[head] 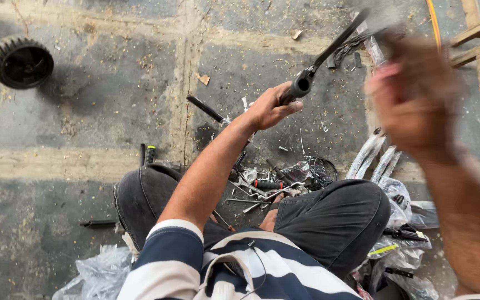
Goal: The person sits on the floor assembling a bicycle handlebar. They push and twist a rubber grip onto the handlebar end, use pliers on the handlebar and brake cable, and thread and position the brake cable along the handlebar assembly.
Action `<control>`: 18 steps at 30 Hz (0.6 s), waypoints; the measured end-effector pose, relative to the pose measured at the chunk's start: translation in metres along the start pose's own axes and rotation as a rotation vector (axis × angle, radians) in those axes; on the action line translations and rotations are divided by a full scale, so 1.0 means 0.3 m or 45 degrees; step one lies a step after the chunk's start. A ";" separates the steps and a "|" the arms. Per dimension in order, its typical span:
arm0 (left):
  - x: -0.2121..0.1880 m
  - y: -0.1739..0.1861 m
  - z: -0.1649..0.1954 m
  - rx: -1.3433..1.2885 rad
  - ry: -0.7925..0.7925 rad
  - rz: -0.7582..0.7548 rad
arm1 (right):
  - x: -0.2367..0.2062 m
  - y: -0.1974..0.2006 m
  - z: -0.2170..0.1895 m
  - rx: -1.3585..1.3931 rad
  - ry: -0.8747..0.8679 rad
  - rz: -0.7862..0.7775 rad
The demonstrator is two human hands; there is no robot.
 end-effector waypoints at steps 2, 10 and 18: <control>-0.002 0.004 0.003 -0.005 0.054 0.001 | -0.013 -0.003 0.008 0.083 -0.096 0.032; 0.020 -0.009 -0.004 -0.204 -0.023 -0.059 | -0.034 -0.133 -0.063 -0.272 0.206 -0.303; 0.016 -0.005 -0.029 -0.082 0.064 0.016 | -0.055 -0.150 -0.077 0.254 -0.090 0.097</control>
Point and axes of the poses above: each hand's wrist, its own x-axis towards the middle knuckle, its own y-axis out of the back of the hand, z = x × y, the point moved 1 cm from there along x, towards the middle knuckle, and after that the axes turned 7 degrees about y, right-handed, at the moved point
